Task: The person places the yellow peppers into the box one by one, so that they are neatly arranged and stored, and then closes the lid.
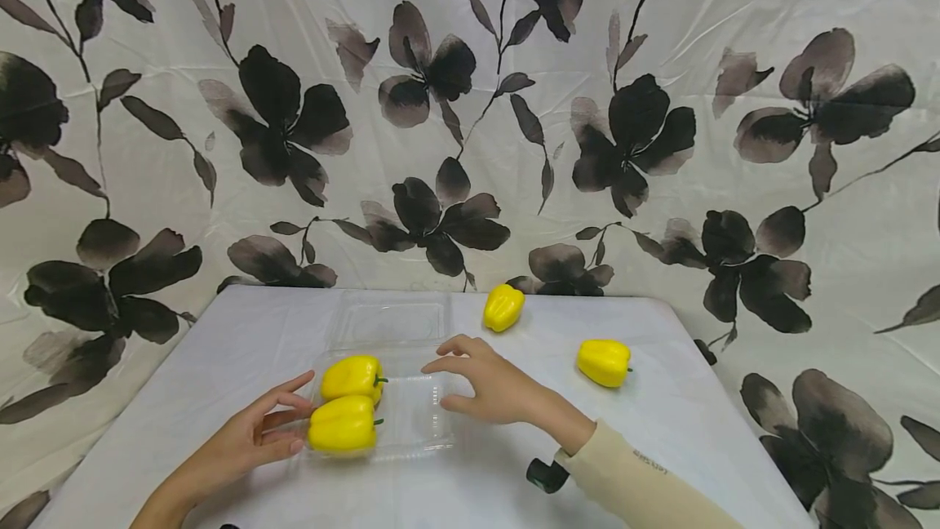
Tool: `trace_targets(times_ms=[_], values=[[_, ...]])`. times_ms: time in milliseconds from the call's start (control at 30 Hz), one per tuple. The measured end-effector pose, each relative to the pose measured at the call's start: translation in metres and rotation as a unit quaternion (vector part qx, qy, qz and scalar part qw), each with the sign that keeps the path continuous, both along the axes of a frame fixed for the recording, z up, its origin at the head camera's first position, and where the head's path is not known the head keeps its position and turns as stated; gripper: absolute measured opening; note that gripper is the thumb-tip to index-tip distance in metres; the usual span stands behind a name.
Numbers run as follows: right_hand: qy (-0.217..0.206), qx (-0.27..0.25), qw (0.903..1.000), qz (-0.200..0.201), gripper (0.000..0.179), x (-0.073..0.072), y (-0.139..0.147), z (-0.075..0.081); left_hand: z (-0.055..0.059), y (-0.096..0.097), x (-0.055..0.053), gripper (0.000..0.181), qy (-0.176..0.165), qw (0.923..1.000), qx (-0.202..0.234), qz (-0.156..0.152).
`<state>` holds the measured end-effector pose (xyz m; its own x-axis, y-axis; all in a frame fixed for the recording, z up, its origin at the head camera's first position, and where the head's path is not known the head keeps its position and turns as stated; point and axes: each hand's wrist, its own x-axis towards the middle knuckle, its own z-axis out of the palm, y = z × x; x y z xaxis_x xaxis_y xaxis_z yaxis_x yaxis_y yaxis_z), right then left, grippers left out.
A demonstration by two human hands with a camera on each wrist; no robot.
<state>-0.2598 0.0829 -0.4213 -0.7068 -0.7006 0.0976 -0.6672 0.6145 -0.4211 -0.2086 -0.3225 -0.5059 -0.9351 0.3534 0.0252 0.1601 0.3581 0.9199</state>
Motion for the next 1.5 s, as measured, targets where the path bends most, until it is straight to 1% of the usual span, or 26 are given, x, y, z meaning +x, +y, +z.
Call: trace_targets(times_ms=[300, 400, 600, 700, 1033, 1133, 1233, 1300, 1500], values=[[-0.003, -0.015, 0.9986, -0.051, 0.047, -0.010, 0.049, 0.003, -0.001, 0.001, 0.001, 0.040, -0.001, 1.0000, -0.006, 0.006], [0.005, -0.018, 0.9979, -0.062, 0.048, -0.013, 0.065, 0.002, -0.001, 0.000, 0.001, 0.040, -0.004, 0.9999, -0.007, 0.011], [0.031, -0.024, 0.9966, -0.072, 0.048, -0.015, 0.094, 0.002, -0.001, 0.001, 0.000, 0.040, -0.004, 1.0000, -0.005, 0.007], [0.034, -0.021, 0.9957, -0.083, 0.047, -0.016, 0.108, 0.001, -0.001, 0.001, 0.000, 0.039, -0.007, 0.9999, -0.006, 0.007], [0.051, -0.027, 0.9901, -0.128, 0.049, -0.021, 0.152, -0.006, -0.001, 0.001, 0.000, 0.038, -0.007, 0.9999, -0.007, 0.005], [0.063, -0.025, 0.9885, -0.135, 0.049, -0.024, 0.163, -0.009, 0.000, 0.002, 0.000, 0.038, -0.012, 0.9999, -0.005, 0.006], [0.076, -0.027, 0.9872, -0.138, 0.048, -0.026, 0.174, -0.011, 0.000, 0.002, 0.000, 0.038, -0.011, 0.9999, -0.004, 0.006], [0.083, -0.026, 0.9864, -0.140, 0.047, -0.027, 0.180, -0.013, 0.000, 0.001, 0.001, 0.037, -0.004, 1.0000, 0.002, 0.000], [0.085, -0.026, 0.9836, -0.157, 0.048, -0.033, 0.196, -0.020, -0.001, 0.000, 0.000, 0.038, 0.003, 1.0000, 0.001, 0.000]])
